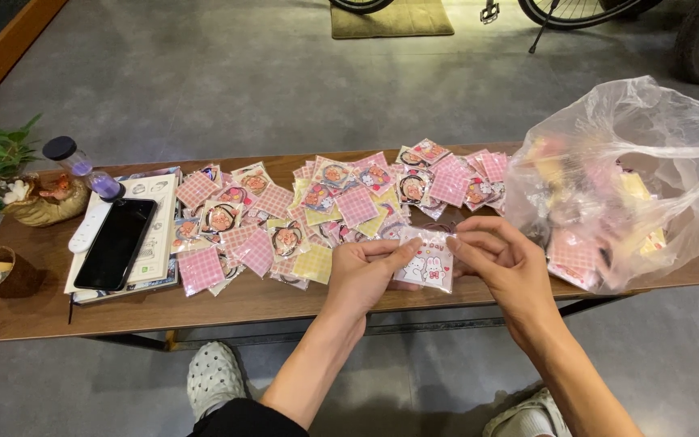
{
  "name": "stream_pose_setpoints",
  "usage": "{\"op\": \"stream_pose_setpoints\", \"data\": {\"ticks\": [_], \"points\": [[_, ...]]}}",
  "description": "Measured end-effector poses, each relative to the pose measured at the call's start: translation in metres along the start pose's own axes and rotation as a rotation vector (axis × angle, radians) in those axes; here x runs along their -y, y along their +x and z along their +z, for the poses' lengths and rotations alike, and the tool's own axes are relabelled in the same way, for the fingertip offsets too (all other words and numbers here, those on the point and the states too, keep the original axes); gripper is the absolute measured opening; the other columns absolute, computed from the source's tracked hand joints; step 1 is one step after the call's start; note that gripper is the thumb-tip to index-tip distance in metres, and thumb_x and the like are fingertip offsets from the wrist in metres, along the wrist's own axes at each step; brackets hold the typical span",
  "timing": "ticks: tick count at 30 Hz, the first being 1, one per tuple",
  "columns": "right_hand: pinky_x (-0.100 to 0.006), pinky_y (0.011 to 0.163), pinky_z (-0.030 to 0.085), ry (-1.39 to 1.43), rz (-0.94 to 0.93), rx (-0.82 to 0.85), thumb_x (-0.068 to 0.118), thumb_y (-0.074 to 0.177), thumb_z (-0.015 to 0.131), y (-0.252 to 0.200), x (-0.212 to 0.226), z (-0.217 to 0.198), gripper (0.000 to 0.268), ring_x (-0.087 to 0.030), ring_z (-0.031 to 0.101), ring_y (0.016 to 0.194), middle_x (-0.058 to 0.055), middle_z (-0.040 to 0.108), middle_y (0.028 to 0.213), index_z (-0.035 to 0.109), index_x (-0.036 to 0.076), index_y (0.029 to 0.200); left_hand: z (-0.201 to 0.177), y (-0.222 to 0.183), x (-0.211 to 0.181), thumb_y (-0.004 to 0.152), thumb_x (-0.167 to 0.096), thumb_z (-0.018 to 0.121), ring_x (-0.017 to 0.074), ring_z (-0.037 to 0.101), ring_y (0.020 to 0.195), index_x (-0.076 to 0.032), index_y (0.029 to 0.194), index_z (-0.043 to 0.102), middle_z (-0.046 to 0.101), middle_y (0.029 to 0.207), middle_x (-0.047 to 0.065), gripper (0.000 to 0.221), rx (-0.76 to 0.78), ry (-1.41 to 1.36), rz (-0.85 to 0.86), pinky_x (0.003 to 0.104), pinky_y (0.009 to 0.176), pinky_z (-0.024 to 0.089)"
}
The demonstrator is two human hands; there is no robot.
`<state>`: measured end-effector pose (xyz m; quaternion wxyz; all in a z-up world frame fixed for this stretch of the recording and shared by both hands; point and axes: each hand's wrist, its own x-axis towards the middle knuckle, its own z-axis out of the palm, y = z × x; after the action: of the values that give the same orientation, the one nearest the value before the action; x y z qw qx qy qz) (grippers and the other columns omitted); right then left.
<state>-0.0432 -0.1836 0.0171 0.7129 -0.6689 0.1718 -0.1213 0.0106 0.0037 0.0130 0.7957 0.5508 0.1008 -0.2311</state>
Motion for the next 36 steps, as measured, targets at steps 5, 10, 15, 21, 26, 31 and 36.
{"op": "stream_pose_setpoints", "data": {"ticks": [5,10,15,21,26,31,36], "points": [[-0.037,0.083,0.071,-0.167,-0.031,-0.001,-0.005,0.096,0.085,0.002,-0.001,-0.003,0.019,-0.018,0.079,0.083,-0.019,0.086,0.097,0.089,0.003,0.113,-0.003,0.008,0.008,0.092,-0.007,0.093,0.0411,0.083,0.073,0.021,0.123,0.080,0.081,0.092,0.025,0.043,-0.014,-0.029,0.023,0.044,0.064,0.076],[-0.041,0.086,0.071,-0.215,0.019,-0.036,-0.003,0.096,0.078,-0.002,0.010,0.003,0.025,-0.020,0.077,0.077,-0.019,0.084,0.091,0.093,0.006,0.114,-0.004,0.005,0.006,0.090,-0.010,0.096,0.0421,0.084,0.084,0.018,0.123,0.082,0.085,0.105,0.027,0.045,-0.016,-0.025,0.019,0.044,0.067,0.076],[-0.032,0.079,0.071,-0.147,-0.012,-0.111,0.009,0.106,0.076,0.021,0.005,-0.023,0.024,-0.019,0.075,0.081,-0.014,0.089,0.105,0.093,0.000,0.120,0.004,-0.002,-0.014,0.082,-0.019,0.091,0.0264,0.084,0.088,0.004,0.147,0.081,0.087,0.119,0.023,0.069,0.000,0.040,-0.065,0.040,0.073,0.074],[-0.039,0.088,0.067,0.090,0.110,-0.599,0.020,0.107,0.071,0.044,0.046,-0.075,0.035,-0.021,0.069,0.094,-0.011,0.079,0.131,0.083,-0.001,0.133,-0.007,0.004,-0.021,0.091,-0.008,0.088,0.0375,0.088,0.105,-0.002,0.144,0.088,0.090,0.144,0.024,0.053,-0.059,0.217,-0.147,0.047,0.083,0.075],[-0.042,0.092,0.068,0.083,0.100,-0.754,0.023,0.107,0.067,0.076,0.035,-0.138,0.049,-0.026,0.077,0.113,-0.013,0.074,0.132,0.072,0.000,0.149,-0.002,0.001,-0.021,0.096,-0.002,0.088,0.0454,0.090,0.107,0.001,0.138,0.091,0.091,0.142,0.026,0.042,-0.132,0.338,-0.139,0.055,0.077,0.075],[-0.035,0.111,0.052,-0.161,0.118,-0.737,0.037,0.099,0.066,0.081,0.051,-0.149,0.077,-0.025,0.083,0.118,-0.008,0.074,0.155,0.056,0.009,0.170,0.000,0.014,-0.010,0.101,0.007,0.087,0.0448,0.088,0.110,0.005,0.138,0.090,0.087,0.148,0.022,0.037,-0.207,0.390,-0.194,0.057,0.079,0.075],[-0.041,0.127,0.052,-0.261,0.059,-0.506,0.038,0.098,0.073,0.079,0.036,-0.154,0.085,-0.017,0.056,0.162,-0.001,0.049,0.182,0.046,0.017,0.175,0.005,0.009,-0.015,0.103,0.008,0.083,0.0467,0.086,0.112,0.007,0.139,0.089,0.087,0.149,0.022,0.036,-0.213,0.378,-0.223,0.059,0.081,0.074]]}}
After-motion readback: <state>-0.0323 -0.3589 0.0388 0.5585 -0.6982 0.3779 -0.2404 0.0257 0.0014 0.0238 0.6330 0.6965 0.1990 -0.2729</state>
